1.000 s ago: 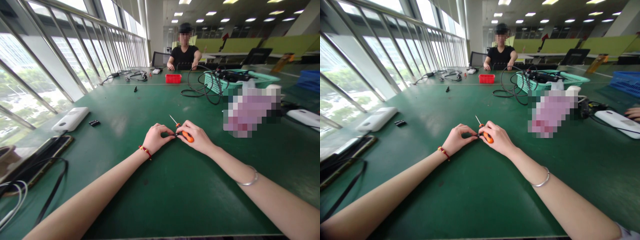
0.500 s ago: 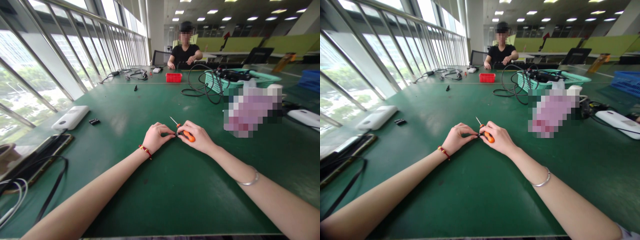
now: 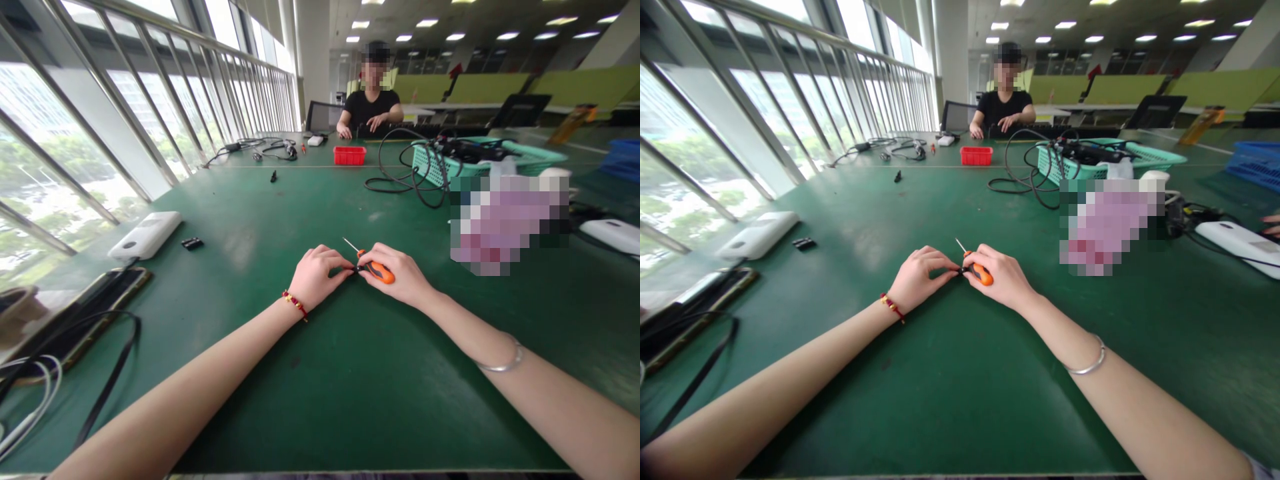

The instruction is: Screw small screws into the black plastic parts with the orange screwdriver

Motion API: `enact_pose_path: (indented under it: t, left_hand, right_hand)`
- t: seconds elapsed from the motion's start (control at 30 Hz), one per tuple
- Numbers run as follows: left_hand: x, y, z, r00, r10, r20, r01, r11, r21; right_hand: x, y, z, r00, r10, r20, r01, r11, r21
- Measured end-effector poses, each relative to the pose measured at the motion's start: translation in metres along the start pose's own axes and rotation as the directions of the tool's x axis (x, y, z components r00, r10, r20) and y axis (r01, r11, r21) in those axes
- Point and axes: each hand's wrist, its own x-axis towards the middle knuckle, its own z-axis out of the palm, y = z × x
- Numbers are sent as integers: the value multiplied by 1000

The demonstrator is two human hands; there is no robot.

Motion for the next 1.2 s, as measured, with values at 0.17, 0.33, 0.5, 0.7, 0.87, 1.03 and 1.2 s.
enact_pose_path:
  t: [0.17,0.33,0.5,0.7,0.87,1.03,1.2]
  left_hand:
    - [-1,2,-1,999,16,-30,-16,999,29]
    - [-1,6,-1,999,10,-52,-8,999,36]
    - [-1,8,-2,999,16,-35,-14,998,56]
    - [-1,9,-2,995,99,-28,-94,984,155]
    - [-2,10,-3,993,109,-46,-100,980,173]
    - [-2,11,-4,994,74,-77,-62,988,141]
    - [-1,11,-4,995,45,-90,-36,994,103]
  right_hand:
    - [0,0,0,1000,9,14,-9,1000,12]
    - [0,1,1,1000,4,20,-4,1000,4]
    - [1,-1,1,999,22,34,-22,1000,-8]
    - [0,0,2,999,9,43,-9,1000,-16]
    - [0,0,2,999,26,38,-25,999,-49]
    - [2,-2,5,997,69,37,-64,990,-127]
    - [2,-3,5,999,48,13,-46,993,-105]
